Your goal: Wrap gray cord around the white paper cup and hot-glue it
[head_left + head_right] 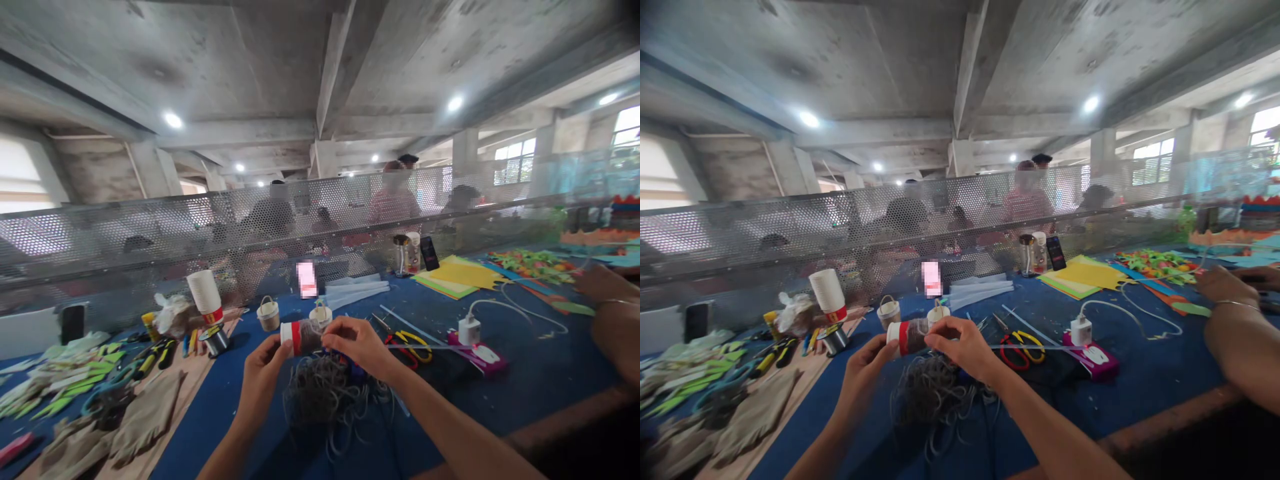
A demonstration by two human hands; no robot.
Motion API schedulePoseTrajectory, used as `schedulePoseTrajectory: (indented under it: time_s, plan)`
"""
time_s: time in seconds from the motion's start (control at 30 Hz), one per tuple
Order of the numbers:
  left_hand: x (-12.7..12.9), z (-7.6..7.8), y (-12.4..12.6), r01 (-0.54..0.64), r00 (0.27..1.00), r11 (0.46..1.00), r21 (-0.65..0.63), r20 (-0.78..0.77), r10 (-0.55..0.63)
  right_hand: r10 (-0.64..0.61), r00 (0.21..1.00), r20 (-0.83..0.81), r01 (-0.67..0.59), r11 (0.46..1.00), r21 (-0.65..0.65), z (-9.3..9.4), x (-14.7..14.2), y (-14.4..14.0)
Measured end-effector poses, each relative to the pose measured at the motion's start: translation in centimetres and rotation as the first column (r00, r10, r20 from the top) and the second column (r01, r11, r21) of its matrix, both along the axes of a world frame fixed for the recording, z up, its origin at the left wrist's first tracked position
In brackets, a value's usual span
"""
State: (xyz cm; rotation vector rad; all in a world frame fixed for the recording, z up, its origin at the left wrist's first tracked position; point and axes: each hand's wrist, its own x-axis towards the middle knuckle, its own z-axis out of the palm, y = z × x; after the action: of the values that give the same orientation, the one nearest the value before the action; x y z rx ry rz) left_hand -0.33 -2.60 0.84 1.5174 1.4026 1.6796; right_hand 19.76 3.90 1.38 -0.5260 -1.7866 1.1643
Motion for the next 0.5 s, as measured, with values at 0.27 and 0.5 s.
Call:
schedulePoseTrajectory:
  time_s: [0.27,0.5]
  plan:
    - [-0.4,0.1,0.1,-0.023,0.993,1.000,-0.014,0.112,0.025,0.196,0.964,0.181,-0.213,0.974,0.078,0.7,0.8,-1.3]
    - [-0.6,0.0,0.1,0.000,0.988,1.000,0.030,0.157,-0.004,0.169,0.935,0.311,-0.224,0.963,0.151,0.1,1.2,-1.1]
